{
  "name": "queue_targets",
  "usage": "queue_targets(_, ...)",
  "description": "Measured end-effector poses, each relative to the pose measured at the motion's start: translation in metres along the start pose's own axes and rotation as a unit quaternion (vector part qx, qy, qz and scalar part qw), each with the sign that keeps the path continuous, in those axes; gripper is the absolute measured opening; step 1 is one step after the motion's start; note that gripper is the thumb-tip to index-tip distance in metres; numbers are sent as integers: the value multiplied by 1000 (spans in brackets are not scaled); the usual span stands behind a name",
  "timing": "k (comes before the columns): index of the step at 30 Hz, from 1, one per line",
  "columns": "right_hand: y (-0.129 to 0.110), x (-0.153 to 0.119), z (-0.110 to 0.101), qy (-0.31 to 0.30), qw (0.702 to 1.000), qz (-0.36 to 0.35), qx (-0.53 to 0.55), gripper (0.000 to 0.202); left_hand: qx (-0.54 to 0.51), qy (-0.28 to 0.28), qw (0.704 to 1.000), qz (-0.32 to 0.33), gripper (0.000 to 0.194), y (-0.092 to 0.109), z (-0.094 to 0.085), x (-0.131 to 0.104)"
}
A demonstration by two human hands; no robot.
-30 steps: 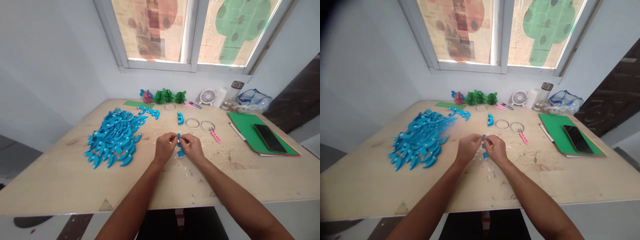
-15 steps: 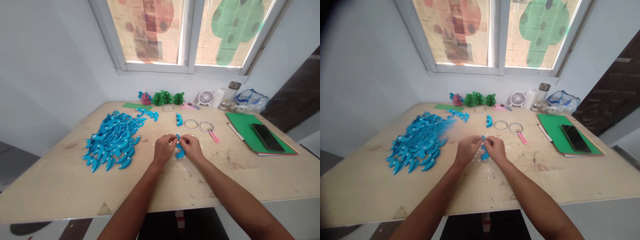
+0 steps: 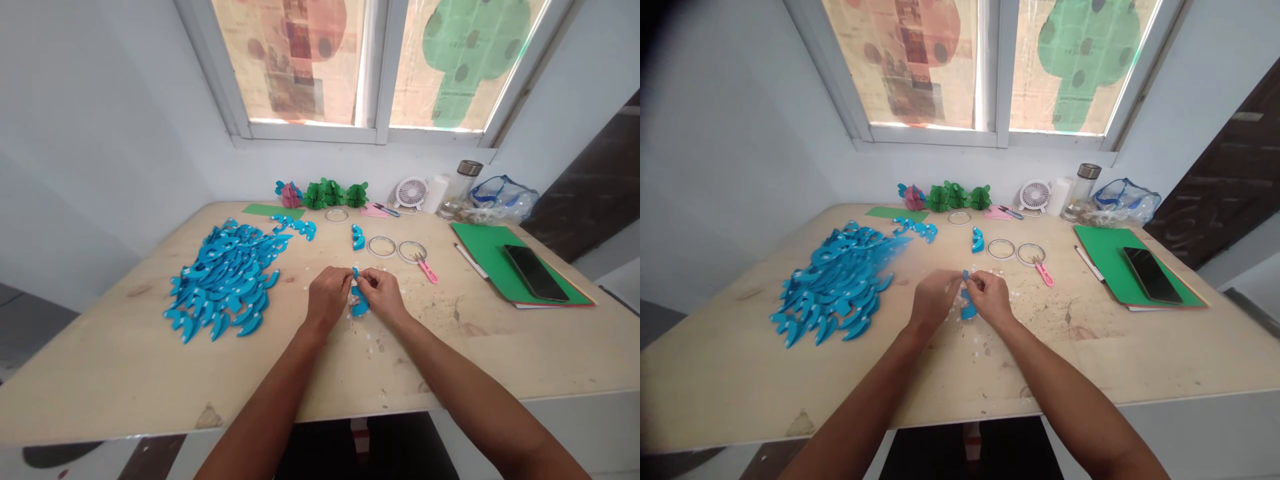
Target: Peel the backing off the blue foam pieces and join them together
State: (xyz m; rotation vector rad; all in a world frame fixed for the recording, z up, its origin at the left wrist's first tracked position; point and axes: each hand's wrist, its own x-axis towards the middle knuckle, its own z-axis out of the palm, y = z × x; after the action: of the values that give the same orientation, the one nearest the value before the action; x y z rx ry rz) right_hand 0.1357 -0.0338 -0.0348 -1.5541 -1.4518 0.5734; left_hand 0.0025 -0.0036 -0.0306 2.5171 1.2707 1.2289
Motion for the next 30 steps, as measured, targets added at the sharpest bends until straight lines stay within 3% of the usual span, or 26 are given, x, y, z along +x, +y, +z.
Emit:
queue_targets(11,2,0,2,-2,1000,5,3,19,29,-10,999,9,21,-1,1,0)
queue_targets(22,5,3,0,-6,999,30,27,22,-37,-30,999,-20,16,-2,0,2)
queue_targets(30,3,2,1,-15,999,29,29,20,29,-25,999,14,19,-5,0,1)
